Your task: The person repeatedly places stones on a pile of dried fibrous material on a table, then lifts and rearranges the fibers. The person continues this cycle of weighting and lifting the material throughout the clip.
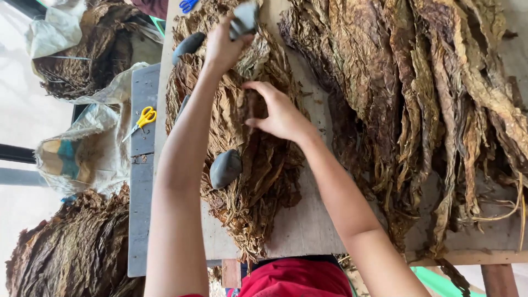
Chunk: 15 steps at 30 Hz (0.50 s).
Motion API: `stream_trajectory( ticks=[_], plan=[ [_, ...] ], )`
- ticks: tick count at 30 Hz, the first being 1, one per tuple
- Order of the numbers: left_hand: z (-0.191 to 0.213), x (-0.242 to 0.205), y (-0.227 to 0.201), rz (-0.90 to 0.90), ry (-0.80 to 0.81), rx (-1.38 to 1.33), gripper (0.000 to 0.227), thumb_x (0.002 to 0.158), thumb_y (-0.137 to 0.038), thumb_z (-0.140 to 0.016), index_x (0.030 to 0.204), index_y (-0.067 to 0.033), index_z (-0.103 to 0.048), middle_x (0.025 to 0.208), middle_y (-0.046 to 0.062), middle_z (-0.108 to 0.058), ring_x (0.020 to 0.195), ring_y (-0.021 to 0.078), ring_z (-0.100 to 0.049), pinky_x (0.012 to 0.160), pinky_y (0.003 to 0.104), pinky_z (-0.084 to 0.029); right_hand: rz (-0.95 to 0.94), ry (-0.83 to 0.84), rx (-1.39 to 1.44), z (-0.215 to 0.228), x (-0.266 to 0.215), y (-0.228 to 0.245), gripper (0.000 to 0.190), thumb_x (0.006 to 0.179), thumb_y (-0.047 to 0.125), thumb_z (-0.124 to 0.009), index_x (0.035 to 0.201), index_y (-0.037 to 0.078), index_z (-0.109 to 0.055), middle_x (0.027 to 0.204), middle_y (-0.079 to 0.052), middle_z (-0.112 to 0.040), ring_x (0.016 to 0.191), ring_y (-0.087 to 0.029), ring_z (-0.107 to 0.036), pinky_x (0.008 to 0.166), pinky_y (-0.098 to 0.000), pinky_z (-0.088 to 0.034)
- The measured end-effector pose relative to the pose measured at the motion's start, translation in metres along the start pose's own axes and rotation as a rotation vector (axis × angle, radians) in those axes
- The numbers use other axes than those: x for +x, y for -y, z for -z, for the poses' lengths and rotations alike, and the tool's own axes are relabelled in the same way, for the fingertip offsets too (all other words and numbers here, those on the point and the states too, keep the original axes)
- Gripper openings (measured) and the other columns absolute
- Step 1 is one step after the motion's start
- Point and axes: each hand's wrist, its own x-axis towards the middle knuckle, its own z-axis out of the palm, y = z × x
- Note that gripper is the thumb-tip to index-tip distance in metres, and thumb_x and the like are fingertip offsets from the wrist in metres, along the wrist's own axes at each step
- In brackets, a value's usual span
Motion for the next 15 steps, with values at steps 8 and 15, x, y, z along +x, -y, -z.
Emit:
stream_trajectory(
  ticks=[8,15],
  plan=[
    [0.096,-0.186,-0.056,-0.444,0.017,-0.41,0.087,0.12,-0.043,-0.078,0.183,-0.0045,-0.032,0.152,0.026,-0.064,0.105,0.0268,-0.077,0.07,0.026,-0.062,-0.306,0.412,-0.082,0.038,-0.005,0.008,0.042,0.1,0.015,-0.084,0.14,0.025,-0.079,0.179,-0.008,-0.058,0.171,-0.032,-0.045,0.138,-0.0712,-0.028],
    [0.094,-0.258,-0.03,-0.307,-0.086,-0.069,0.08,0.106,-0.024,-0.096,0.169,0.0027,-0.054,0.146,0.035,-0.061,0.134,0.067,-0.064,0.097,0.072,-0.065,-0.323,0.25,0.032,0.023,-0.007,-0.009,0.068,0.089,0.029,-0.103,0.152,0.019,-0.078,0.152,-0.015,-0.079,0.082,-0.019,-0.087,0.126,-0.0475,-0.052]
  ],
)
